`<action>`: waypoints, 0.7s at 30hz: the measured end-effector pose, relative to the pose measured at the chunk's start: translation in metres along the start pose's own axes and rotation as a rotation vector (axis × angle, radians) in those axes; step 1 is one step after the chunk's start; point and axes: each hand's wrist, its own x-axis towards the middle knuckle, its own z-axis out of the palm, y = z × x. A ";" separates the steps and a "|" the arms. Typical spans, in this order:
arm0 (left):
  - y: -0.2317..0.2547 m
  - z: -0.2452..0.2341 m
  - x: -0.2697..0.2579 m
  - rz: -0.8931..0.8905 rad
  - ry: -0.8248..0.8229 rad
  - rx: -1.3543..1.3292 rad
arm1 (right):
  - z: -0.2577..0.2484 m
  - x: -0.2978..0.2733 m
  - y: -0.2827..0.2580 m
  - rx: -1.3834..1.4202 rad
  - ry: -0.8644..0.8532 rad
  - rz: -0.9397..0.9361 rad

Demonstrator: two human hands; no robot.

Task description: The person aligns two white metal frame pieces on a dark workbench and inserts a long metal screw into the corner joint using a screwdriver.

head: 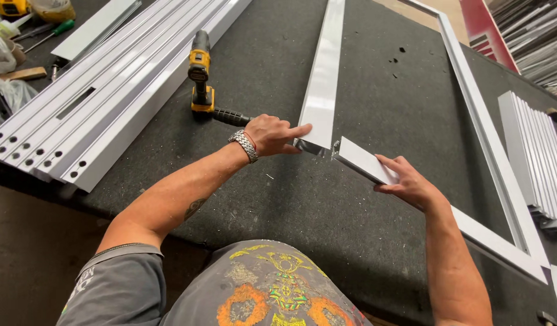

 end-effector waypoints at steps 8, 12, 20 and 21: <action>0.001 -0.001 0.001 -0.003 -0.030 -0.015 | -0.014 -0.022 -0.035 -0.081 -0.033 -0.008; -0.001 0.000 0.001 0.000 -0.036 -0.014 | -0.024 -0.024 -0.018 -0.061 -0.076 0.072; -0.002 -0.003 0.004 0.041 -0.089 0.007 | -0.018 -0.027 0.000 -0.034 -0.212 0.026; -0.002 -0.004 0.005 0.039 -0.090 0.007 | -0.015 -0.027 0.003 -0.035 -0.214 0.026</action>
